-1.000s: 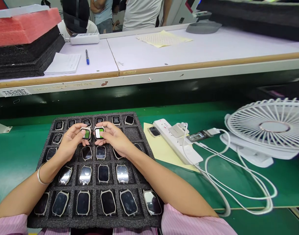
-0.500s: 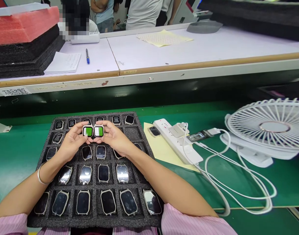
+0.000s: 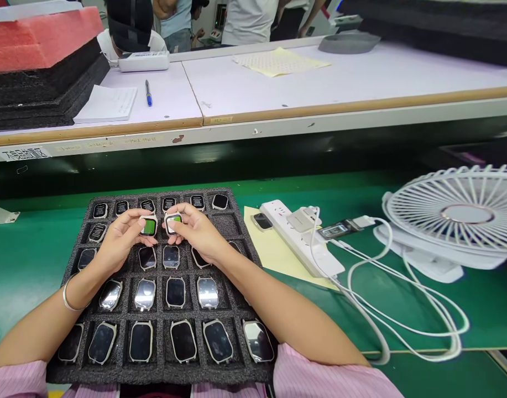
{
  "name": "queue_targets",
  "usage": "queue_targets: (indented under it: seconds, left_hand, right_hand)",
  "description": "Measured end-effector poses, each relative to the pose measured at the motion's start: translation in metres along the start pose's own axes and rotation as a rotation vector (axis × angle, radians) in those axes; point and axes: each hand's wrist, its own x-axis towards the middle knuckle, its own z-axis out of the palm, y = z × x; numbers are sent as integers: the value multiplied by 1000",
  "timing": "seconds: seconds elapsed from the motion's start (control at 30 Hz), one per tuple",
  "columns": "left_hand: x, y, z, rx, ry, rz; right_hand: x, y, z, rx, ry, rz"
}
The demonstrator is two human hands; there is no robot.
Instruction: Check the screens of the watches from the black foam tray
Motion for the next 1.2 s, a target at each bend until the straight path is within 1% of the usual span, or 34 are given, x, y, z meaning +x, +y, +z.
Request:
queue_targets:
  seconds: [0.2,0.47,0.8,1.1,1.2]
  left_hand:
    - [1,-2,0,-26,-29,18]
    - [1,-6,-2,-32,-92,64]
    - [-2,-2,-1,-35,-148,5]
    - [-2,0,-1,-27,-99,0]
    - [-1,0,0,-21,-75,-3]
  right_hand:
    - [1,4,-1,-26,-1,-32]
    - [-1,0,1,7,-12,-42]
    - [1,2,-2,-36,49,-9]
    - [1,2,-1,-14,0,-50]
    - [0,2,0,-25,-2,-42]
